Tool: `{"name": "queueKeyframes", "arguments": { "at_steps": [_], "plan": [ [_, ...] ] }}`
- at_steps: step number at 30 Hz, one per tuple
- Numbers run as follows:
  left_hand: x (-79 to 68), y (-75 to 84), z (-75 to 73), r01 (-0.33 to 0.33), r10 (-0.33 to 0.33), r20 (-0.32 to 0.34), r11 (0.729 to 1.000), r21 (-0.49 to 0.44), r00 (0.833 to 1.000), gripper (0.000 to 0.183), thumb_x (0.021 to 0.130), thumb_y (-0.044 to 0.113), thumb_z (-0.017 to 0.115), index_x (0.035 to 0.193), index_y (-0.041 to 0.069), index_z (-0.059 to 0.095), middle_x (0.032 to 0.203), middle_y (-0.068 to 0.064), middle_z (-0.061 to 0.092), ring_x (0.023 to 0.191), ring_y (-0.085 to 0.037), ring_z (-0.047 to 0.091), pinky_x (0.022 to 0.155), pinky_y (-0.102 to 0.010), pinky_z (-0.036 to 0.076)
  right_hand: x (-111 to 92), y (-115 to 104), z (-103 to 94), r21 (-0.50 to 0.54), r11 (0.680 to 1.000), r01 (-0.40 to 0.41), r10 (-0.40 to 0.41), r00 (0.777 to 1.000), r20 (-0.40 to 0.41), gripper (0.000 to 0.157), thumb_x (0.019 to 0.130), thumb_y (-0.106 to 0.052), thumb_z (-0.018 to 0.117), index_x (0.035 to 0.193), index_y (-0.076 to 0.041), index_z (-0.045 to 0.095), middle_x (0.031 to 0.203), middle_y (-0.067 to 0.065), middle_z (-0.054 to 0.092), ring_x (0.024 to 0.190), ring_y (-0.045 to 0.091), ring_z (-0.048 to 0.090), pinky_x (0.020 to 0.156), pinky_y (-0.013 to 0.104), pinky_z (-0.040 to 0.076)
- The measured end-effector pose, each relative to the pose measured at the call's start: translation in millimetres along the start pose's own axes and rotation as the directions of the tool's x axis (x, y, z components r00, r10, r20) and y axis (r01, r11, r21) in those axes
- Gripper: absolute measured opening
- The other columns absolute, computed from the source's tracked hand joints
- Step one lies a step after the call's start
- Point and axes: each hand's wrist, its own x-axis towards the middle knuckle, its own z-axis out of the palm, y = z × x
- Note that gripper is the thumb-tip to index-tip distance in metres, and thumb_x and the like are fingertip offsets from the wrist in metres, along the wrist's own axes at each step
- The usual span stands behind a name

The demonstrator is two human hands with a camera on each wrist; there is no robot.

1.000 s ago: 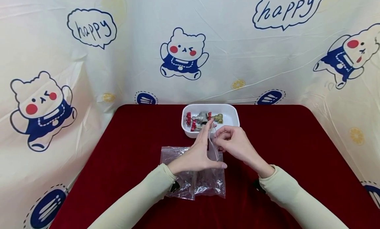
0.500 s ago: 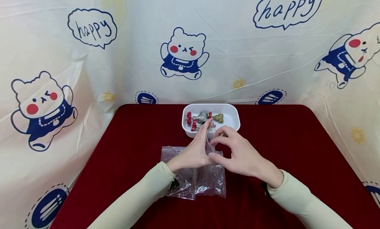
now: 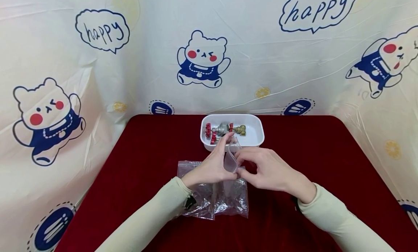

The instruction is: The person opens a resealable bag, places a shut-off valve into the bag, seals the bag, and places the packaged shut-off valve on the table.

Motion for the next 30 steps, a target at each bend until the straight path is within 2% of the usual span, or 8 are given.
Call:
{"name": "queueKeyframes", "arguments": {
  "at_steps": [3, 8, 13, 15, 19, 24, 28, 30],
  "plan": [
    [0.5, -0.6, -0.2, -0.003, 0.003, 0.009, 1.0, 0.01, 1.0, 0.123, 0.072, 0.017, 0.089, 0.167, 0.013, 0.01, 0.161, -0.013, 0.031, 0.148, -0.023, 0.031, 0.119, -0.049, 0.032, 1.4, 1.5, -0.2, 0.016, 0.999, 0.028, -0.028, 1.0, -0.002, 0.013, 0.092, -0.007, 0.076, 0.1, -0.018, 0.076, 0.105, -0.011, 0.072, 0.091, 0.005, 0.065, 0.08, 0.03, 0.057],
    [2.1, -1.4, -0.3, -0.008, 0.008, -0.001, 1.0, 0.017, 1.0, 0.119, 0.071, 0.014, 0.089, 0.165, 0.011, 0.017, 0.158, -0.013, 0.035, 0.146, -0.024, 0.036, 0.118, -0.046, 0.034, 1.6, 1.6, -0.8, 0.038, 0.999, 0.034, -0.034, 0.999, 0.017, 0.026, 0.093, 0.004, 0.072, 0.112, -0.012, 0.08, 0.11, -0.005, 0.072, 0.087, 0.007, 0.061, 0.075, 0.027, 0.055],
    [2.5, -1.6, -2.4, -0.013, 0.012, -0.026, 1.0, -0.005, 1.0, 0.105, 0.073, 0.013, 0.089, 0.16, 0.009, 0.029, 0.153, -0.014, 0.042, 0.141, -0.027, 0.044, 0.115, -0.047, 0.039, 0.2, -0.8, -2.1, 0.045, 0.999, -0.019, 0.017, 0.999, 0.042, 0.033, 0.094, -0.004, 0.067, 0.123, -0.014, 0.079, 0.117, -0.006, 0.07, 0.082, 0.004, 0.057, 0.069, 0.025, 0.051],
    [2.2, -1.8, -3.1, -0.016, 0.016, -0.028, 1.0, -0.005, 0.999, 0.102, 0.075, 0.015, 0.091, 0.158, 0.008, 0.032, 0.152, -0.015, 0.043, 0.141, -0.029, 0.045, 0.115, -0.047, 0.039, 0.7, -2.2, -1.6, 0.03, 0.999, -0.031, 0.03, 0.999, 0.038, 0.027, 0.095, -0.014, 0.071, 0.121, -0.015, 0.078, 0.118, -0.007, 0.069, 0.077, 0.003, 0.056, 0.067, 0.025, 0.05],
    [2.2, -2.6, -2.4, -0.015, 0.015, -0.025, 1.0, -0.022, 1.0, 0.105, 0.076, 0.019, 0.093, 0.159, 0.007, 0.03, 0.153, -0.016, 0.042, 0.143, -0.028, 0.044, 0.116, -0.046, 0.037, 4.5, -4.2, 0.3, 0.036, 0.999, -0.025, 0.024, 1.0, 0.01, 0.015, 0.096, -0.028, 0.079, 0.106, -0.018, 0.078, 0.114, -0.009, 0.07, 0.071, 0.0, 0.054, 0.064, 0.024, 0.05],
    [1.7, -3.9, 0.1, -0.007, 0.006, -0.018, 0.997, -0.079, 1.0, 0.114, 0.073, 0.016, 0.091, 0.163, 0.014, 0.022, 0.157, -0.016, 0.037, 0.146, -0.023, 0.04, 0.118, -0.045, 0.035, 6.5, -2.8, 2.0, 0.063, 0.997, 0.032, -0.031, 0.999, -0.021, 0.006, 0.094, -0.023, 0.081, 0.095, -0.022, 0.075, 0.102, -0.014, 0.069, 0.07, -0.001, 0.053, 0.062, 0.019, 0.046],
    [-0.3, -6.2, 0.4, -0.02, 0.024, 0.027, 0.989, -0.146, 0.999, 0.119, 0.072, 0.014, 0.092, 0.162, 0.022, 0.014, 0.16, -0.012, 0.033, 0.147, -0.021, 0.038, 0.116, -0.045, 0.038, 6.9, -1.0, 0.8, 0.063, 0.994, 0.087, -0.083, 0.995, -0.061, 0.009, 0.093, -0.016, 0.081, 0.093, -0.023, 0.075, 0.097, -0.015, 0.07, 0.075, 0.003, 0.057, 0.065, 0.019, 0.047],
    [-1.2, -7.4, 0.0, -0.027, 0.036, 0.051, 0.984, -0.175, 0.998, 0.124, 0.071, 0.013, 0.093, 0.162, 0.027, 0.009, 0.16, -0.009, 0.033, 0.144, -0.02, 0.042, 0.115, -0.044, 0.04, 6.9, -0.5, 0.1, 0.066, 0.992, 0.109, -0.103, 0.991, -0.085, 0.012, 0.091, -0.012, 0.082, 0.094, -0.022, 0.076, 0.097, -0.013, 0.071, 0.078, 0.005, 0.061, 0.066, 0.023, 0.05]
  ]
}}
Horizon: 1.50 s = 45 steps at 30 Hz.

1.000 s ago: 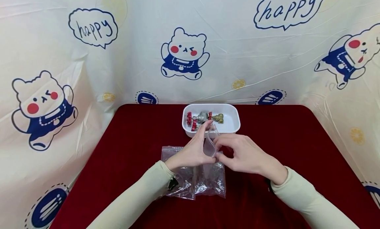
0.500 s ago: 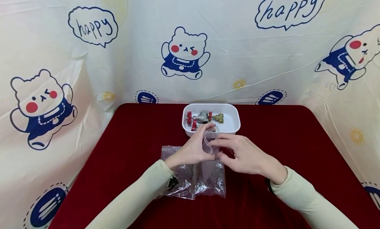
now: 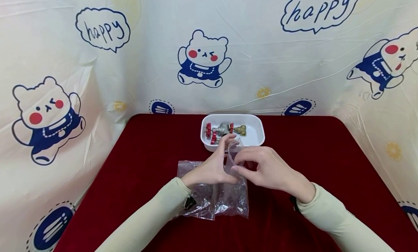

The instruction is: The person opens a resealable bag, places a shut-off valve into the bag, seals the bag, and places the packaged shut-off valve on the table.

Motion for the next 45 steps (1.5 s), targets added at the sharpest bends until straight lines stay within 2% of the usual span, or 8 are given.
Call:
{"name": "queueKeyframes", "arguments": {
  "at_steps": [5, 10, 21, 27, 32, 38, 41, 45],
  "plan": [
    [-0.9, -2.7, -0.9, -0.016, 0.016, 0.026, 1.0, 0.002, 1.0, 0.133, 0.07, 0.013, 0.094, 0.163, 0.028, 0.0, 0.156, -0.007, 0.037, 0.138, -0.019, 0.047, 0.114, -0.042, 0.04, 0, 0, -0.9, 0.003, 1.0, 0.024, -0.024, 0.999, -0.022, 0.012, 0.09, -0.01, 0.084, 0.097, -0.018, 0.079, 0.099, -0.008, 0.074, 0.082, 0.01, 0.065, 0.066, 0.028, 0.054],
    [-2.7, -5.4, -2.8, 0.013, -0.014, 0.038, 0.999, 0.036, 0.999, 0.132, 0.071, 0.014, 0.091, 0.165, 0.026, -0.002, 0.159, -0.008, 0.033, 0.146, -0.019, 0.036, 0.118, -0.049, 0.033, 0, -1, -1.7, 0.0, 1.0, 0.027, -0.027, 0.999, -0.023, 0.005, 0.094, -0.015, 0.082, 0.099, -0.016, 0.08, 0.099, -0.008, 0.074, 0.083, 0.008, 0.065, 0.067, 0.027, 0.053],
    [4.3, -1.9, -5.0, -0.023, 0.023, -0.041, 1.0, 0.014, 0.999, 0.125, 0.069, 0.015, 0.099, 0.164, 0.022, 0.017, 0.157, -0.005, 0.038, 0.149, -0.021, 0.035, 0.121, -0.047, 0.027, 1, 2, 3.0, -0.01, 0.999, 0.047, -0.047, 0.999, -0.007, 0.014, 0.087, -0.008, 0.086, 0.091, -0.018, 0.078, 0.095, -0.01, 0.072, 0.08, 0.011, 0.067, 0.072, 0.023, 0.052],
    [4.6, -5.3, -7.0, -0.039, 0.041, -0.072, 0.999, 0.021, 0.997, 0.111, 0.073, 0.013, 0.096, 0.161, 0.019, 0.027, 0.152, -0.007, 0.046, 0.146, -0.019, 0.04, 0.121, -0.048, 0.029, 1, 2, 1.0, 0.026, 0.999, -0.018, 0.018, 1.0, 0.016, 0.012, 0.089, -0.014, 0.087, 0.094, -0.02, 0.078, 0.1, -0.012, 0.071, 0.078, 0.008, 0.062, 0.066, 0.023, 0.05],
    [5.6, -4.3, -8.7, -0.028, 0.029, -0.08, 0.999, 0.015, 0.996, 0.107, 0.073, 0.016, 0.096, 0.159, 0.022, 0.032, 0.15, -0.004, 0.05, 0.14, -0.022, 0.047, 0.118, -0.049, 0.034, 6, 6, -6.2, 0.139, 0.987, -0.078, 0.09, 0.992, -0.084, 0.013, 0.088, -0.008, 0.085, 0.096, -0.017, 0.08, 0.105, -0.006, 0.071, 0.075, 0.011, 0.061, 0.058, 0.028, 0.05],
    [5.7, -1.4, -10.3, 0.006, -0.006, -0.077, 1.0, 0.002, 0.997, 0.109, 0.075, 0.02, 0.096, 0.161, 0.023, 0.029, 0.157, -0.006, 0.045, 0.148, -0.019, 0.038, 0.121, -0.051, 0.029, 21, 26, -23.8, 0.134, 0.942, -0.308, 0.329, 0.927, -0.18, 0.006, 0.095, -0.008, 0.078, 0.098, -0.012, 0.08, 0.086, -0.005, 0.07, 0.067, 0.015, 0.059, 0.057, 0.03, 0.049],
    [5.0, -1.3, -10.2, 0.026, -0.026, -0.076, 1.0, 0.0, 0.997, 0.108, 0.076, 0.021, 0.095, 0.161, 0.023, 0.029, 0.159, -0.004, 0.042, 0.15, -0.017, 0.035, 0.121, -0.052, 0.028, 33, 39, -31.9, 0.102, 0.893, -0.438, 0.449, 0.879, -0.163, 0.007, 0.099, -0.013, 0.075, 0.102, -0.009, 0.079, 0.086, -0.001, 0.072, 0.067, 0.018, 0.062, 0.056, 0.028, 0.049],
    [5.1, -2.2, -9.3, 0.035, -0.035, -0.071, 0.999, -0.002, 0.997, 0.108, 0.077, 0.022, 0.095, 0.161, 0.024, 0.028, 0.16, -0.002, 0.041, 0.151, -0.016, 0.033, 0.12, -0.053, 0.029, 49, 60, -40.9, 0.044, 0.851, -0.523, 0.525, 0.843, -0.118, 0.014, 0.101, -0.015, 0.071, 0.106, -0.005, 0.078, 0.093, 0.007, 0.075, 0.072, 0.022, 0.063, 0.06, 0.033, 0.049]
  ]
}}
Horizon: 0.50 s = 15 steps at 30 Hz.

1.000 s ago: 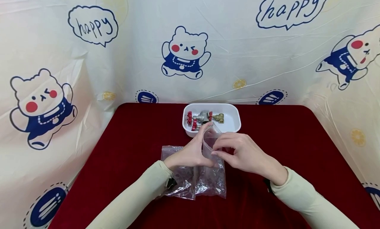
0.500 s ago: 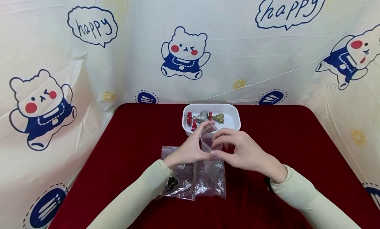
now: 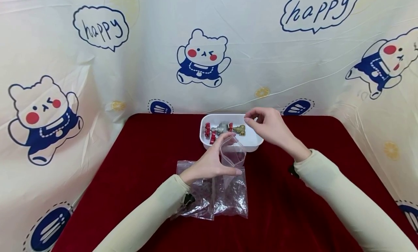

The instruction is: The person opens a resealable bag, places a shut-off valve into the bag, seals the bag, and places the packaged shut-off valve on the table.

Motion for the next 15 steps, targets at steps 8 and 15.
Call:
{"name": "queueKeyframes", "arguments": {
  "at_steps": [8, 15],
  "plan": [
    [-2.0, -1.8, 0.2, 0.013, -0.013, 0.005, 1.0, 0.0, 1.0, 0.108, 0.076, 0.02, 0.095, 0.161, 0.021, 0.028, 0.154, -0.003, 0.047, 0.148, -0.017, 0.039, 0.121, -0.047, 0.03, 41, 30, 4.1, -0.108, 0.985, -0.134, 0.146, 0.982, 0.118, 0.021, 0.099, -0.015, 0.066, 0.109, 0.0, 0.075, 0.099, 0.016, 0.075, 0.091, 0.031, 0.07, 0.08, 0.046, 0.055],
    [-3.5, -0.5, -0.9, 0.017, -0.017, 0.009, 1.0, -0.019, 1.0, 0.108, 0.076, 0.019, 0.095, 0.16, 0.023, 0.028, 0.153, -0.002, 0.048, 0.148, -0.017, 0.04, 0.12, -0.048, 0.031, 63, 50, 13.8, -0.224, 0.952, -0.207, 0.259, 0.937, 0.234, 0.025, 0.102, -0.014, 0.063, 0.116, 0.006, 0.07, 0.105, 0.023, 0.074, 0.072, 0.026, 0.07, 0.063, 0.035, 0.058]
  ]
}}
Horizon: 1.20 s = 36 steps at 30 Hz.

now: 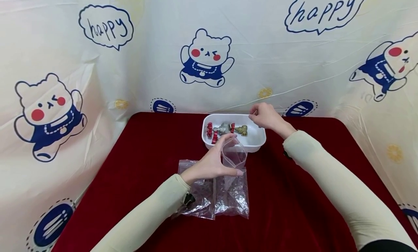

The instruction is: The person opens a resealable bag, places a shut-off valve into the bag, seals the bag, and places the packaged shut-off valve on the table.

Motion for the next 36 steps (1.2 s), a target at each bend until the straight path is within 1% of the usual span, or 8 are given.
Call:
{"name": "queueKeyframes", "arguments": {
  "at_steps": [4, 10, 15, 19, 25, 32, 34, 36],
  "plan": [
    [0.5, 0.7, 1.1, 0.008, -0.008, 0.002, 1.0, 0.012, 1.0, 0.108, 0.076, 0.02, 0.095, 0.16, 0.023, 0.027, 0.153, -0.001, 0.048, 0.147, -0.016, 0.04, 0.12, -0.047, 0.031, 10, 6, 4.6, -0.058, 0.997, -0.045, 0.05, 0.995, 0.083, 0.032, 0.102, -0.016, 0.065, 0.121, 0.009, 0.068, 0.096, 0.023, 0.074, 0.061, 0.026, 0.069, 0.052, 0.029, 0.052],
    [1.7, 0.3, 0.7, 0.003, -0.003, -0.001, 1.0, 0.019, 1.0, 0.107, 0.076, 0.021, 0.096, 0.159, 0.024, 0.029, 0.151, -0.001, 0.049, 0.146, -0.017, 0.042, 0.12, -0.048, 0.032, 27, 16, 18.2, -0.123, 0.989, -0.082, 0.102, 0.981, 0.164, 0.04, 0.099, -0.018, 0.069, 0.124, 0.012, 0.063, 0.074, 0.017, 0.069, 0.051, 0.02, 0.062, 0.046, 0.026, 0.046],
    [1.8, -0.1, 0.1, 0.007, -0.007, -0.003, 1.0, 0.028, 1.0, 0.108, 0.076, 0.022, 0.096, 0.159, 0.025, 0.028, 0.153, 0.001, 0.048, 0.148, -0.016, 0.04, 0.119, -0.049, 0.031, 36, 28, 36.1, -0.156, 0.98, -0.124, 0.156, 0.964, 0.214, 0.029, 0.098, -0.017, 0.067, 0.108, 0.01, 0.062, 0.064, 0.009, 0.061, 0.045, 0.012, 0.053, 0.044, 0.024, 0.042],
    [1.8, -0.9, 0.6, 0.008, -0.008, 0.003, 0.999, 0.036, 1.0, 0.109, 0.075, 0.022, 0.096, 0.159, 0.025, 0.028, 0.153, -0.001, 0.048, 0.147, -0.016, 0.04, 0.119, -0.049, 0.032, 39, 36, 48.3, -0.171, 0.971, -0.17, 0.209, 0.946, 0.247, 0.025, 0.098, -0.017, 0.066, 0.1, 0.006, 0.058, 0.067, 0.01, 0.058, 0.046, 0.013, 0.053, 0.044, 0.026, 0.042],
    [1.8, -0.9, 0.5, 0.013, -0.013, 0.002, 0.999, 0.046, 1.0, 0.11, 0.074, 0.023, 0.096, 0.159, 0.025, 0.028, 0.155, -0.006, 0.048, 0.147, -0.016, 0.041, 0.119, -0.048, 0.031, 38, 39, 53.9, -0.159, 0.972, -0.172, 0.209, 0.944, 0.257, 0.034, 0.097, -0.016, 0.067, 0.12, 0.008, 0.06, 0.081, 0.014, 0.061, 0.048, 0.015, 0.053, 0.044, 0.026, 0.041],
    [1.6, 0.1, 0.4, 0.008, -0.008, 0.001, 0.999, 0.05, 1.0, 0.108, 0.075, 0.023, 0.096, 0.159, 0.024, 0.028, 0.154, -0.001, 0.047, 0.148, -0.015, 0.039, 0.12, -0.048, 0.032, 42, 34, 61.1, -0.16, 0.973, -0.167, 0.207, 0.939, 0.275, 0.044, 0.096, -0.013, 0.068, 0.134, 0.008, 0.058, 0.101, 0.017, 0.063, 0.052, 0.016, 0.054, 0.047, 0.027, 0.045],
    [1.6, -0.2, 1.1, 0.004, -0.004, 0.003, 0.999, 0.044, 1.0, 0.108, 0.075, 0.023, 0.095, 0.159, 0.024, 0.028, 0.152, 0.001, 0.048, 0.147, -0.015, 0.04, 0.119, -0.048, 0.032, 43, 36, 64.3, -0.164, 0.972, -0.166, 0.205, 0.942, 0.267, 0.042, 0.096, -0.013, 0.069, 0.131, 0.007, 0.059, 0.099, 0.016, 0.063, 0.052, 0.017, 0.055, 0.047, 0.028, 0.046],
    [1.5, -0.7, 1.7, 0.0, 0.0, 0.003, 0.999, 0.04, 1.0, 0.107, 0.075, 0.023, 0.095, 0.159, 0.024, 0.028, 0.152, -0.001, 0.048, 0.146, -0.015, 0.041, 0.119, -0.048, 0.033, 44, 39, 67.0, -0.166, 0.973, -0.161, 0.201, 0.944, 0.263, 0.034, 0.094, -0.013, 0.07, 0.121, 0.006, 0.061, 0.094, 0.016, 0.062, 0.053, 0.018, 0.056, 0.047, 0.028, 0.047]
  ]
}}
